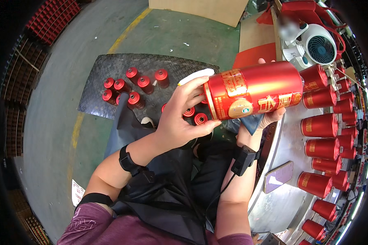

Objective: Inspecting and wiping red metal canisters in a production or warehouse facility.

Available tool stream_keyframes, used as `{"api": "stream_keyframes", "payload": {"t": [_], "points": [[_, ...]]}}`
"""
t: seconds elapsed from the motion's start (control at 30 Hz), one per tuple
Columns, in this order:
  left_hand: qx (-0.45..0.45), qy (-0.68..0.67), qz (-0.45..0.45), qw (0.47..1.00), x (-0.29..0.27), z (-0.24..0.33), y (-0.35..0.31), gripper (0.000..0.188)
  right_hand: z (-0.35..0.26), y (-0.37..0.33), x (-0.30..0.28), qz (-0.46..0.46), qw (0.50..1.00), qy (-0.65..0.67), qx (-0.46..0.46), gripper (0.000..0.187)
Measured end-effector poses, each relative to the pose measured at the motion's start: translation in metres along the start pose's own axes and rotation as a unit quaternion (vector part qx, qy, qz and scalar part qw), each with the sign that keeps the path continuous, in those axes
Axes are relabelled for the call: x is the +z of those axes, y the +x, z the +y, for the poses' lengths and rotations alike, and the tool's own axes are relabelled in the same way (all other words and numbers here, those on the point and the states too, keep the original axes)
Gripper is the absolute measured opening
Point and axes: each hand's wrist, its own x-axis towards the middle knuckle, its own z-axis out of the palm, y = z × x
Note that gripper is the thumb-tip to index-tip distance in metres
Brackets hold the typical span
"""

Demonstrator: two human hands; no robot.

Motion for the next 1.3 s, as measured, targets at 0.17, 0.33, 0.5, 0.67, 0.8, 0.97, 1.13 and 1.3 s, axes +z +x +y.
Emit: {"api": "stream_keyframes", "payload": {"t": [0.17,0.33,0.5,0.67,0.8,0.97,1.13,1.3], "points": [[0.022,-0.008,0.021,1.000,-0.002,-0.002,-0.001,0.074,0.001,-0.002,0.004,0.024,1.000,0.016,0.014,0.100],[-0.161,-0.249,0.067,0.953,-0.011,0.010,0.008,0.070,0.006,-0.013,0.002,0.130,0.989,-0.008,0.072,0.105],[-0.295,-0.331,0.044,0.895,-0.020,-0.001,0.012,0.050,0.012,-0.010,-0.004,0.016,0.991,0.031,0.133,0.101],[-0.325,-0.325,0.050,0.887,-0.023,-0.002,0.012,0.055,0.015,-0.015,-0.014,0.007,0.990,0.025,0.141,0.096],[-0.335,-0.313,0.054,0.887,-0.021,-0.005,0.013,0.052,0.013,-0.015,-0.010,0.073,0.986,0.014,0.146,0.075],[-0.307,-0.284,0.056,0.906,-0.017,-0.009,0.011,0.048,0.013,-0.008,0.004,0.101,0.982,0.005,0.162,0.056],[-0.214,-0.256,0.058,0.941,-0.014,-0.018,0.006,0.075,0.014,-0.003,0.010,0.105,0.979,0.006,0.172,0.050],[-0.187,-0.182,0.031,0.965,-0.014,-0.017,0.004,0.082,0.011,0.000,0.025,0.121,0.974,-0.014,0.189,0.054]]}}
